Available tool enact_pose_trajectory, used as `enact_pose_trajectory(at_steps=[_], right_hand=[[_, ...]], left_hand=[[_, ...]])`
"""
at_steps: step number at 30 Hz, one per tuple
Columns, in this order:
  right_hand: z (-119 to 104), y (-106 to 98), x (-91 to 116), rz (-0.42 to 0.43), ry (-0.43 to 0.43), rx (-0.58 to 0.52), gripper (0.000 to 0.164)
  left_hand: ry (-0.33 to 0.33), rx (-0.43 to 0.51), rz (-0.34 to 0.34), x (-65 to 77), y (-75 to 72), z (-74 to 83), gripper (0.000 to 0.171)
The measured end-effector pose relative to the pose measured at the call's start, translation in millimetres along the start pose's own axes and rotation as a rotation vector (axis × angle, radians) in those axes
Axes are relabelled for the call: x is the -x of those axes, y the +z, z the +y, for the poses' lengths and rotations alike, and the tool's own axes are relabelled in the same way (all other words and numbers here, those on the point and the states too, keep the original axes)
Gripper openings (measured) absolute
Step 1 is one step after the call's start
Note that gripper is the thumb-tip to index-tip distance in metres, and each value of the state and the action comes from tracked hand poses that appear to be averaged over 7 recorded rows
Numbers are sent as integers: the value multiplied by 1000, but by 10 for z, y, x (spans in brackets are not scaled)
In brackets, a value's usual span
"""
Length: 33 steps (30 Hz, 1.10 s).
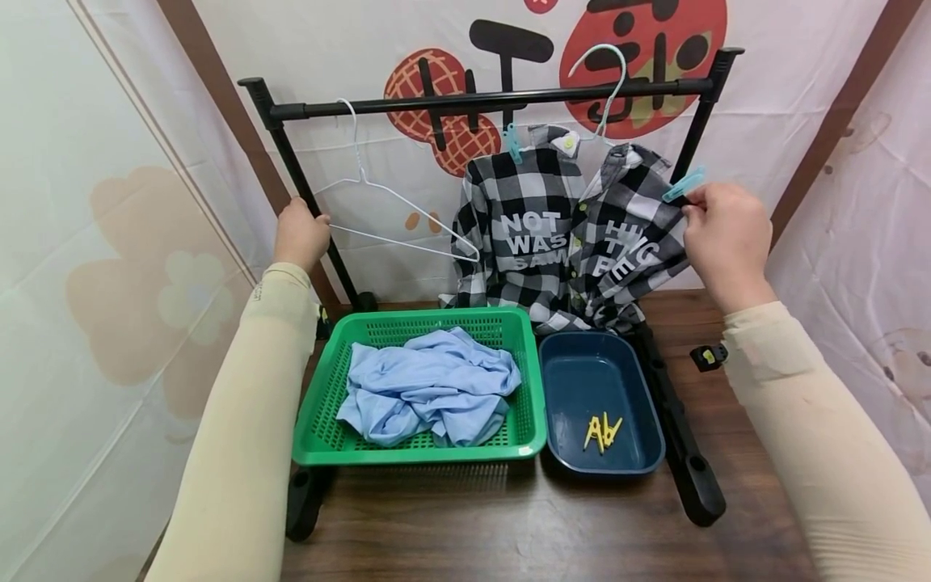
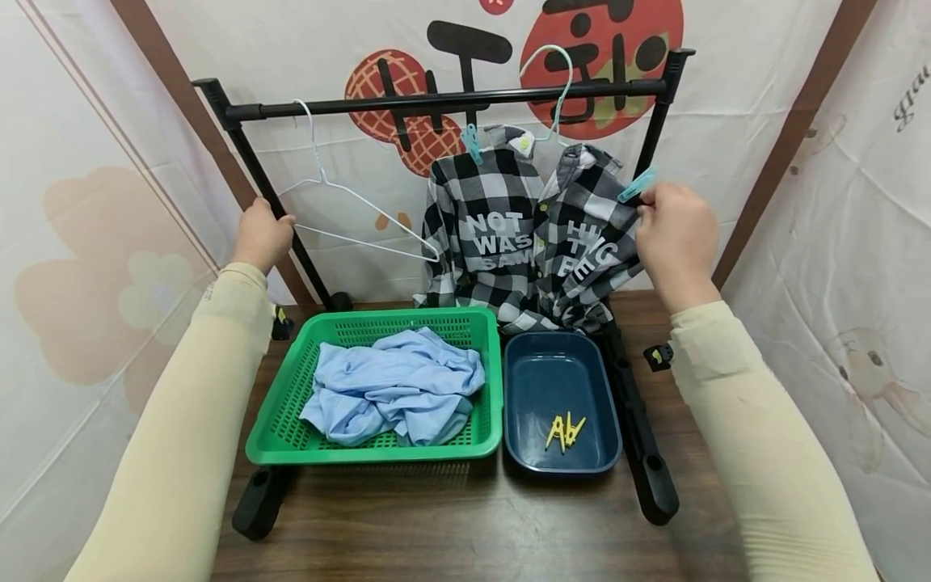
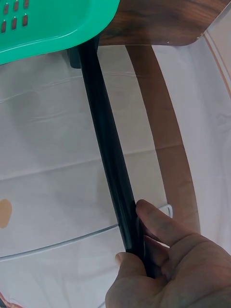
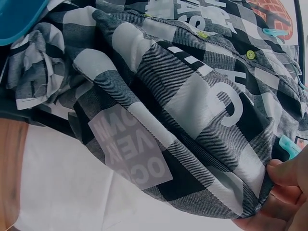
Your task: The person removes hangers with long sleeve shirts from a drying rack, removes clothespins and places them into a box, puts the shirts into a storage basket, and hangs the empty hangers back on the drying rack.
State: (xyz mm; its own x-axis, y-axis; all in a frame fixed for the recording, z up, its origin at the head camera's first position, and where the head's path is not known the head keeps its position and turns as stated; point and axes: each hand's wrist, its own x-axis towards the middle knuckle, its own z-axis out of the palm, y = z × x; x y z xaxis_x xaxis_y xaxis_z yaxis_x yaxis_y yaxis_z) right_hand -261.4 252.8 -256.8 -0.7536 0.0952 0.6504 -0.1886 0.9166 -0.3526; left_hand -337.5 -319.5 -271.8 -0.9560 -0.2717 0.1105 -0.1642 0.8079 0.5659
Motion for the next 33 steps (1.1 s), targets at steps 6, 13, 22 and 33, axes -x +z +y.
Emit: enact_pose_trajectory(at_steps=[6,13,22,33], right_hand=[[11,81,129,-19,-36,-5,25],[54,206,254,-25,-56,-10,22],[118,275,366,-34,-119,-20,16],[252,403,599,-88,-75,-34,14]], left_hand=[[-10,5,-12,-5,-14,-56,69],[0,-6,-5,-11,6,-69,67],[8,-3,-16,-12,40,-52,70],[-1,-10,-17,-34,29,-40,69]])
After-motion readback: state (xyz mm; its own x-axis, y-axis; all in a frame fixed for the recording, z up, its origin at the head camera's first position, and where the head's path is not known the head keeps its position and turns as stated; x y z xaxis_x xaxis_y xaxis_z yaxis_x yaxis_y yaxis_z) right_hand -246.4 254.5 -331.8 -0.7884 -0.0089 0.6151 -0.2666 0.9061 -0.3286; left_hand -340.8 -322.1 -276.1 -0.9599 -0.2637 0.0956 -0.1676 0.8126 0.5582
